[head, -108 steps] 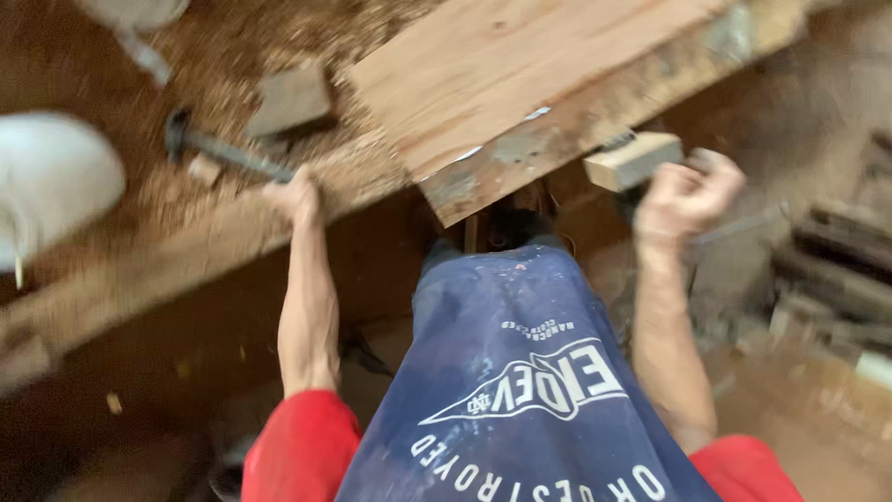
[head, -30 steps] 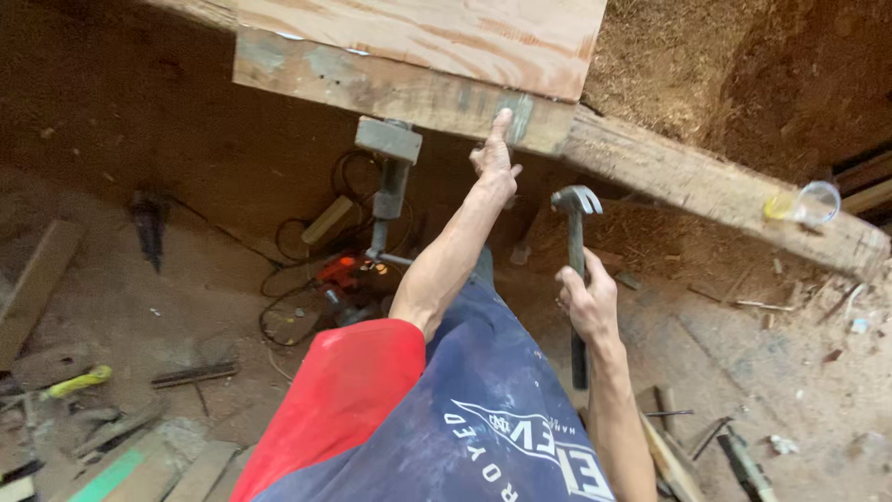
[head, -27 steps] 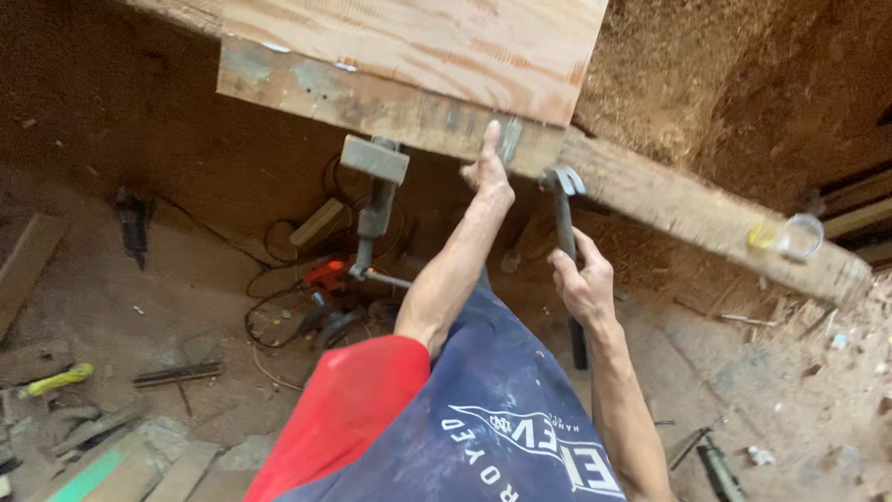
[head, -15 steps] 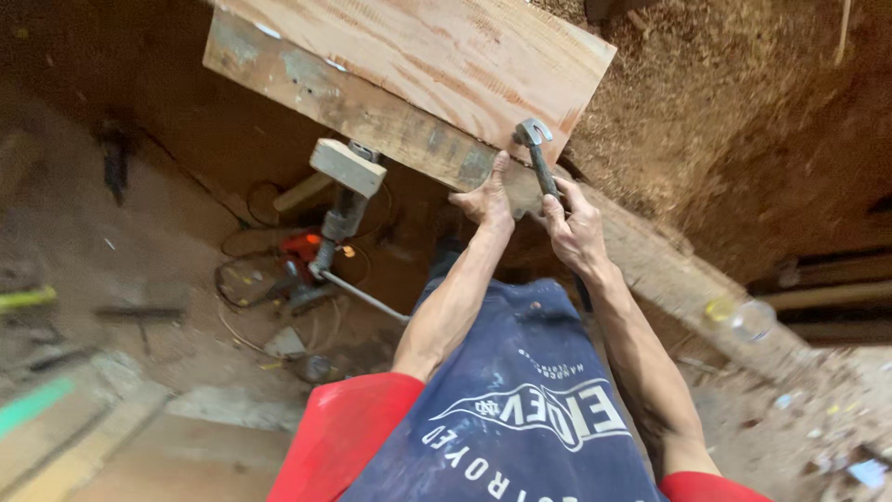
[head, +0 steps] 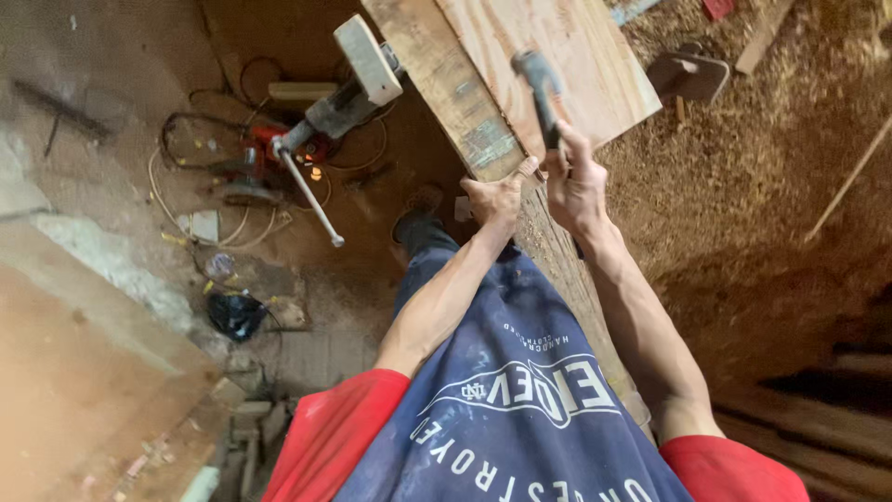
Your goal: The person applies glue to a wooden plank, places another plank on top, and secures them using a clamp. They then use a hammer to tap the planks and adjust the clamp to ensure a tight bond.
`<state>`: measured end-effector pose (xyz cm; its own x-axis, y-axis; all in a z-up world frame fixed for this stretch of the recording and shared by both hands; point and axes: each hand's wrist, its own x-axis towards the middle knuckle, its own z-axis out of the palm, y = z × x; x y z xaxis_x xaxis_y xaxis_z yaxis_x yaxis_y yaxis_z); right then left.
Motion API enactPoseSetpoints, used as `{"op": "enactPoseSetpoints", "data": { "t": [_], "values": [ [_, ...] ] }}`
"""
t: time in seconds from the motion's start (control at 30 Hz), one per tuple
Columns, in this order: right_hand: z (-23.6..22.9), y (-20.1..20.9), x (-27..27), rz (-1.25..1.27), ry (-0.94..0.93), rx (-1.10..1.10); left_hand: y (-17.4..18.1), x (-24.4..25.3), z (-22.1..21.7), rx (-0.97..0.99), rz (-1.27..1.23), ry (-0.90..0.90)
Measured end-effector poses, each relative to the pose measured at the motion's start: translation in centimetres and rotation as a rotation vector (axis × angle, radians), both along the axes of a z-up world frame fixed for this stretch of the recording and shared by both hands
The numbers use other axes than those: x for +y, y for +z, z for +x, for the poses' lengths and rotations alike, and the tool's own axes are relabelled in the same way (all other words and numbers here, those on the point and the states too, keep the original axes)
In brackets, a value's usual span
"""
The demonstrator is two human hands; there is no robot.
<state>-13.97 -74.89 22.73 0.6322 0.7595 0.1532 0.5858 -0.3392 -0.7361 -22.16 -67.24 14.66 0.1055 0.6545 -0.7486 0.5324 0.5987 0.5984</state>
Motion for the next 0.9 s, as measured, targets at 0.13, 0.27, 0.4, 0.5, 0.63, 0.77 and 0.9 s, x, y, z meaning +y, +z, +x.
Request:
{"op": "enactPoseSetpoints", "data": {
  "t": [0.13,0.27,0.4,0.5,0.63,0.77,0.9],
  "values": [
    [1.7,-0.1,0.9,-0.185,0.05,0.054,0.8,0.3,-0.3,-0.034,0.054,-0.012],
    [2.5,3.4,1.1,0.017,0.054,0.021,1.8,0.4,-0.2,-0.002,-0.037,0.011],
    [3.1,1.5,2.0,0.023,0.128,-0.178,0.8,0.6,-0.1,0.017,-0.045,-0.032],
    [2.9,-1.1,2.0,-0.282,0.074,0.01,-1.6,-0.4,-0.6,0.03,0.013,-0.01],
    [3.1,0.1,2.8,-0.286,0.056,0.09,-2.0,0.0,0.5,0.078,-0.067,-0.004],
    [3.1,3.8,3.5,-0.113,0.067,0.023,0.1,0.8,0.0,0.047,0.009,0.003],
    [2.5,2.6,3.7,0.209,0.134,-0.253,-0.4,0.0,0.0,-0.018,0.018,0.029]
  ]
}}
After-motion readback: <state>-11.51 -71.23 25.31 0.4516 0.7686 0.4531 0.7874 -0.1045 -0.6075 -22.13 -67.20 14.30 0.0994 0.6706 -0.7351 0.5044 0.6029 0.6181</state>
